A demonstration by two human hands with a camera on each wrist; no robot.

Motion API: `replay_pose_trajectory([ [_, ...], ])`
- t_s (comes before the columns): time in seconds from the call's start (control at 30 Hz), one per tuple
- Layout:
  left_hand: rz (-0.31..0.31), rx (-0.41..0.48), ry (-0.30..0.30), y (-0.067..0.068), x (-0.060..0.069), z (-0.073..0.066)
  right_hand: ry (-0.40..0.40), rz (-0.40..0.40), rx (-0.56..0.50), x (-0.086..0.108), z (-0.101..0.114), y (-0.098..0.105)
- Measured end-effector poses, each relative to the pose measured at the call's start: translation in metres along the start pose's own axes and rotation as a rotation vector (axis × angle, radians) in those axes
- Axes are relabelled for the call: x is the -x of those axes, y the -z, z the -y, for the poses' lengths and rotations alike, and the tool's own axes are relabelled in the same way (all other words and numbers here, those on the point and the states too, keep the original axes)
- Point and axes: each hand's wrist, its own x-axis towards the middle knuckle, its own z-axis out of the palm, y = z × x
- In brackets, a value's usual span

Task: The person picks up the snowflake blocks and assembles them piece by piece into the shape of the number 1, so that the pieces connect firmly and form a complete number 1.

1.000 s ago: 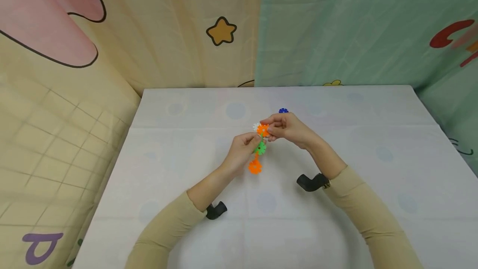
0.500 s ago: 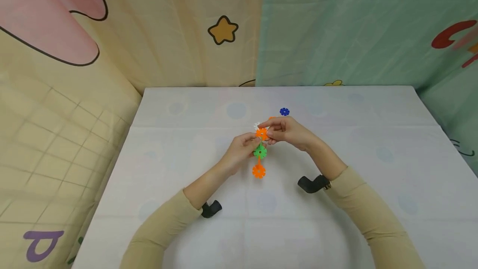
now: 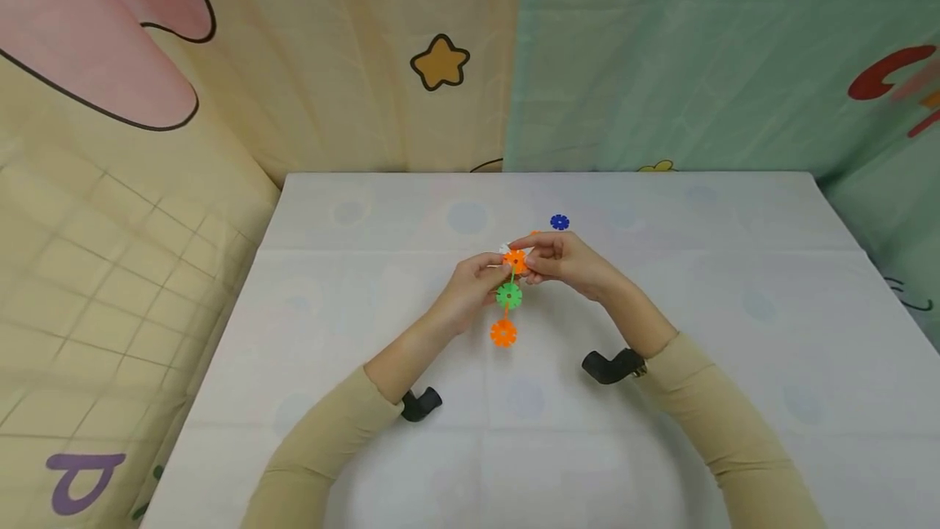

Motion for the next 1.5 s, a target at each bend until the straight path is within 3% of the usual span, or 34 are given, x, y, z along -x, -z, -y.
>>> replay_pose_trajectory([
  [0.57,-0.026,0.051,0.029,-0.001,-0.008,0.003,-0.015,-0.013,-0.035,-0.002,-0.008,0.002],
  [0.97,-0.047,0.050,0.036,0.004,-0.005,0.000,-0.055,-0.090,0.016,-0.003,-0.016,0.017],
  [1.5,-0.041,0.063,0.049,0.005,-0.004,-0.001,-0.214,-0.318,-0.025,-0.006,-0.020,0.067],
])
